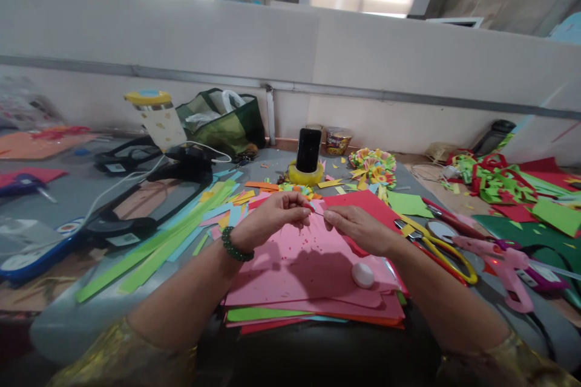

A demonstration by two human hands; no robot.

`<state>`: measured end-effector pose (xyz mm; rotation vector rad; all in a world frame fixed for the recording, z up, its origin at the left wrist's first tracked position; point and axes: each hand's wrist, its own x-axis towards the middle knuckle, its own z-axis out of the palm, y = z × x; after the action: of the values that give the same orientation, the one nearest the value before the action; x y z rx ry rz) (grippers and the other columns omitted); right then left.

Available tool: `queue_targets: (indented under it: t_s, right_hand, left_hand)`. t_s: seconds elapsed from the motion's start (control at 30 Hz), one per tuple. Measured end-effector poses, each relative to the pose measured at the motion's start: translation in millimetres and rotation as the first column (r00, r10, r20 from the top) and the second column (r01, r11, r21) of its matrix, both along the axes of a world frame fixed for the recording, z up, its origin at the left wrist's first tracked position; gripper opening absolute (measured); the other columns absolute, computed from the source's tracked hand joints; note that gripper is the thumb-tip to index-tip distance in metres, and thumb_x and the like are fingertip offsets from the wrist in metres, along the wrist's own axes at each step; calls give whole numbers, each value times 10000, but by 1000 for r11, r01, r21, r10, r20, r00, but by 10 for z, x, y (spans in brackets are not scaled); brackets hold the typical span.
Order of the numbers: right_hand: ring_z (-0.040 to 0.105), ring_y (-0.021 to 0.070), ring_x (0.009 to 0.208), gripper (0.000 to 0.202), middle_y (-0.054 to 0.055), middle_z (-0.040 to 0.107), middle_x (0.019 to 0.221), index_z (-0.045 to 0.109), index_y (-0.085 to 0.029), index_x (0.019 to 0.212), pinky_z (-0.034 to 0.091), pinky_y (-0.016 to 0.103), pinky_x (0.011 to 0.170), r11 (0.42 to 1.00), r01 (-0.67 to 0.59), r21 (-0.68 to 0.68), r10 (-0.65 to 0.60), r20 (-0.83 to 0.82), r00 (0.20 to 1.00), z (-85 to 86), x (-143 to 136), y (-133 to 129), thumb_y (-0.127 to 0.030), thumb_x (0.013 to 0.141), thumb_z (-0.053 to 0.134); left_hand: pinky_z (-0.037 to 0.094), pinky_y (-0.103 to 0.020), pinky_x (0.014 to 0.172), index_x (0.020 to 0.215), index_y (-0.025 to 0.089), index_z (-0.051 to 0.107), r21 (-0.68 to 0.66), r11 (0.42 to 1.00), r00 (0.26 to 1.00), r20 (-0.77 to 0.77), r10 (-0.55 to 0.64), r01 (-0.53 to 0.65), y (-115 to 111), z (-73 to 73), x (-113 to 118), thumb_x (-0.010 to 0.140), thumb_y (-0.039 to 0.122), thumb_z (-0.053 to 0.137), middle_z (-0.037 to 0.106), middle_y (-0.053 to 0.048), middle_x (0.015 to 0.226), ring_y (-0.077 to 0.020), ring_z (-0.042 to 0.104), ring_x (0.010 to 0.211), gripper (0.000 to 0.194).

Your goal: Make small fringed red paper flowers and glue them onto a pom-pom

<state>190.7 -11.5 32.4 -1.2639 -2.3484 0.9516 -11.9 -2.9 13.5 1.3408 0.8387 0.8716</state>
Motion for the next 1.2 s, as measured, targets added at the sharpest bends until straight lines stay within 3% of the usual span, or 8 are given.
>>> queue_targets:
  t_s: [0.3,1.2]
  right_hand:
    - [462,156,671,413,8,497,702,469,-205,706,372,287,644,999,10,37,-11,35,999,22,27,21,-477,951,278]
    - [450,149,649,420,-5,463,658,482,-202,693,351,286,640,998,2,56,-3,16,1000,-27,3,29,-466,955,288]
  left_hand:
    - [459,-275,649,781,164,583,12,1000,1000,-2,-13,13,-10,10,-4,704,312,735,653,16,640,-114,599,623,226]
    - [457,-268,641,765,169,575,2,999,999,8,-35,35,-9,7,8,701,289,734,655,19,618,-112,599,607,209]
